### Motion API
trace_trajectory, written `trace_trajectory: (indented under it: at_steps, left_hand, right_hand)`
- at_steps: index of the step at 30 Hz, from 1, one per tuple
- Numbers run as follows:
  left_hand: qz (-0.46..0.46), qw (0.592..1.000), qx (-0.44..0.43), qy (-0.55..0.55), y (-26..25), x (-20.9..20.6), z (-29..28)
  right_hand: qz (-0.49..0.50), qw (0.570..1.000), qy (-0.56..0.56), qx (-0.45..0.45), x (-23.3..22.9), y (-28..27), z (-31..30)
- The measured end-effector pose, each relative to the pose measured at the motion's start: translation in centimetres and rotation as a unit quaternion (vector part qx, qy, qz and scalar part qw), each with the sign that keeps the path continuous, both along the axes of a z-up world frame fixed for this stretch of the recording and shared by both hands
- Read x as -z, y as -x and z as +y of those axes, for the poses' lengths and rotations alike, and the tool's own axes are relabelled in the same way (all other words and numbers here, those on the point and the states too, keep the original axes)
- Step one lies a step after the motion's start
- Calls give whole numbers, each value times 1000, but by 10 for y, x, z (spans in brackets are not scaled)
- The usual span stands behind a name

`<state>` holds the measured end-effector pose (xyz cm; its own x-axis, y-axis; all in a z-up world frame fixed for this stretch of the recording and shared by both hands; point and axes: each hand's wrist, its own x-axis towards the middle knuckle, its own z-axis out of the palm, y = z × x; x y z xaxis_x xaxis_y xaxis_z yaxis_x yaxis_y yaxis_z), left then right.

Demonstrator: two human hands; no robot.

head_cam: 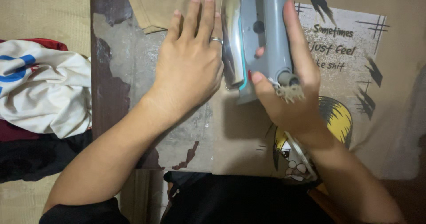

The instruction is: The person irons a beige t-shirt with a graphic print on an ironing board. They use a handheld iron to smooth the fabric, moving it back and forth across the shirt while holding it flat with their other hand.

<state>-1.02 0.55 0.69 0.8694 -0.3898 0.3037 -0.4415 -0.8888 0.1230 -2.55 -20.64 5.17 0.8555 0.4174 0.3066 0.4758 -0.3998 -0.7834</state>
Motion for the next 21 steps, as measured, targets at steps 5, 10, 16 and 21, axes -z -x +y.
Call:
trace_trajectory:
  at_steps: [5,10,16,21]
  left_hand:
    - [-9,1000,11,-1,1,2,-6]
    - [21,1000,15,12,1,4,-8]
    - [14,999,12,-27,-1,3,-10]
    - [19,997,43,54,0,5,-27]
  right_hand:
    - [2,1000,22,17,-6,5,-7]
    - [23,999,3,39,-4,-2,-15]
    - [2,998,17,56,-7,4,-21]
    - [-17,998,28,52,-8,0,-37]
